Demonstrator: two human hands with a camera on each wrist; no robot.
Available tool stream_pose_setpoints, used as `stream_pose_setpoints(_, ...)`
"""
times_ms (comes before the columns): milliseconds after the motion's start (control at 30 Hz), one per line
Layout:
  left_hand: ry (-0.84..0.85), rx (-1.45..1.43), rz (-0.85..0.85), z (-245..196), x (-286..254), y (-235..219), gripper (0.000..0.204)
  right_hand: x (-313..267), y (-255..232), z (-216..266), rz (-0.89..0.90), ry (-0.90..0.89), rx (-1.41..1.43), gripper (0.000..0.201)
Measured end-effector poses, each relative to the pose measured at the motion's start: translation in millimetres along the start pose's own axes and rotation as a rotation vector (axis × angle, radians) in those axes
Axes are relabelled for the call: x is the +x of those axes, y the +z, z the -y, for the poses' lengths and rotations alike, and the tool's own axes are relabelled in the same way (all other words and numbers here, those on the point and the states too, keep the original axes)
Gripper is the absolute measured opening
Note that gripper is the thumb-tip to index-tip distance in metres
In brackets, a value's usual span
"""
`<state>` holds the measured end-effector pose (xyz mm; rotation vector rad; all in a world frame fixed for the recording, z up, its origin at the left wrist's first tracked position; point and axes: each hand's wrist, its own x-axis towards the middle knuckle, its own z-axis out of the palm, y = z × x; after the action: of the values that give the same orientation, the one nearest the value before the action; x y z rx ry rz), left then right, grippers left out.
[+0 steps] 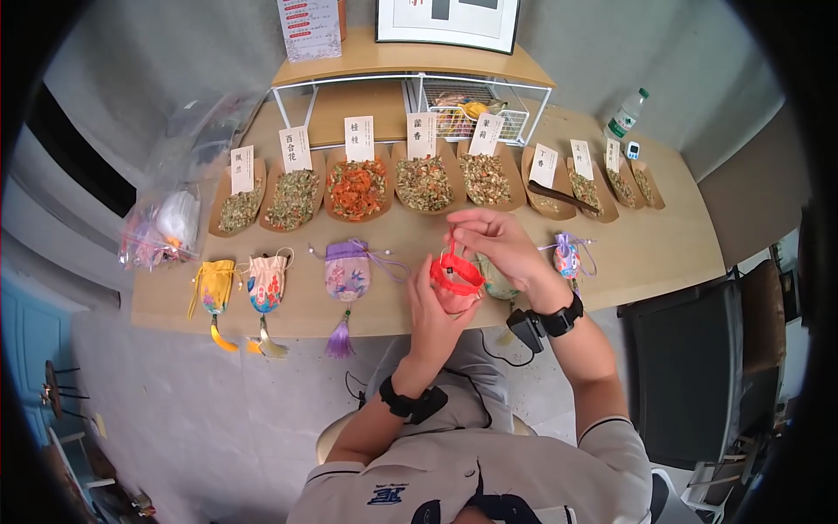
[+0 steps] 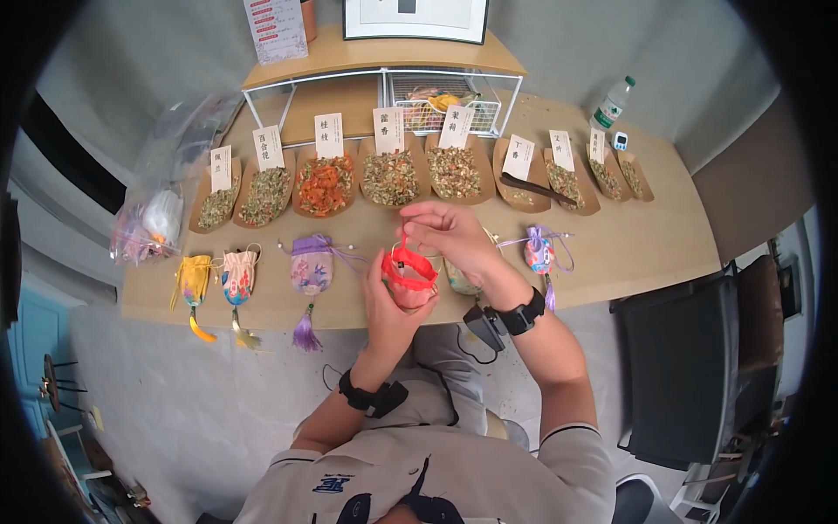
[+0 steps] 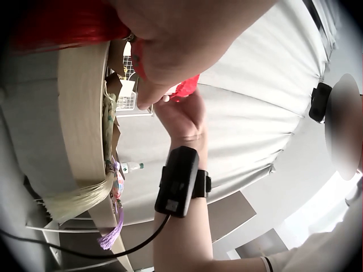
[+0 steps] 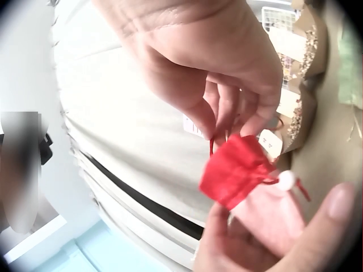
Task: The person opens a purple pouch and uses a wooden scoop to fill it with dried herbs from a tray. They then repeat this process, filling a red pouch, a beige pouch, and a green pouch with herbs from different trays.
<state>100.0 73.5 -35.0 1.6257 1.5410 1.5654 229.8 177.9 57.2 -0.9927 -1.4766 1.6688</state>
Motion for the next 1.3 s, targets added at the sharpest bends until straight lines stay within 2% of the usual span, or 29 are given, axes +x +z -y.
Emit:
stream_pose_setpoints(67, -0.012, 0.013, 0.008, 3.1, 0.8, 0.6, 0.111, -10.3, 10.0, 8.5, -0.020, -0.142, -0.006, 0.025)
stream_pose_setpoints(167, -0.004, -0.013, -0.006, -0.5, 8.3, -3.2, 0.104, -39.7, 16.7, 34.2, 0.117, -0.550, -0.647, 0.020)
stream_pose_setpoints(267, 0.061, -0.107, -0.024, 10.9, 14.2, -5.7, 0.105, -61.8, 28.0, 36.9, 0.323, -0.808, -0.923, 0.021)
stream_pose_setpoints(400, 0.030, -0.053, -0.040, 7.8, 16.3, -7.9, 0.104, -76.6, 27.6, 35.0, 0.468, -0.784, -1.221, 0.020)
stream_pose_setpoints(500, 0.024, -0.035, -0.053, 7.8, 16.5, -7.0, 0.104, -69.6, 17.0, 28.7, 0.289, -0.781, -0.870, 0.027)
stream_pose_setpoints(600, 0.040, -0.007, -0.054, 10.3, 15.6, -4.2, 0.106, -66.6, 22.0, 49.3, 0.034, -0.304, -0.736, 0.036)
stream_pose_setpoints(633, 0.051, -0.005, -0.056, 10.7, 15.3, -3.3, 0.107, -61.8, 20.7, 35.7, -0.006, -0.297, -0.723, 0.043)
stream_pose_setpoints(767, 0.071, -0.001, -0.032, 17.2, 12.4, -2.2, 0.106, -54.3, 28.5, 16.5, -0.009, -0.332, -0.745, 0.037)
stream_pose_setpoints(867, 0.027, 0.035, 0.032, 14.9, 15.7, -11.1, 0.116, -52.3, 31.0, 13.3, -0.063, -0.305, -0.786, 0.030)
stream_pose_setpoints(933, -0.054, -0.062, 0.250, 14.2, 18.2, -26.7, 0.127, -49.3, 30.2, 10.1, -0.131, -0.332, -0.803, 0.021)
stream_pose_setpoints(1033, -0.105, -0.132, 0.527, 2.6, 22.8, -57.4, 0.141, -44.9, 26.3, 11.4, -0.145, -0.196, -0.606, 0.010)
stream_pose_setpoints(1067, -0.107, -0.141, 0.609, -3.7, 26.0, -67.1, 0.145, -42.3, 24.5, 9.7, -0.149, -0.200, -0.607, 0.009)
stream_pose_setpoints(1167, -0.022, -0.124, 0.628, -22.6, 32.2, -85.8, 0.143, -39.8, 21.0, 5.2, -0.159, -0.176, -0.625, 0.008)
stream_pose_setpoints(1300, 0.061, 0.032, 0.533, -35.6, 31.4, -79.2, 0.144, -37.1, 25.1, 9.2, -0.152, -0.122, -0.623, 0.009)
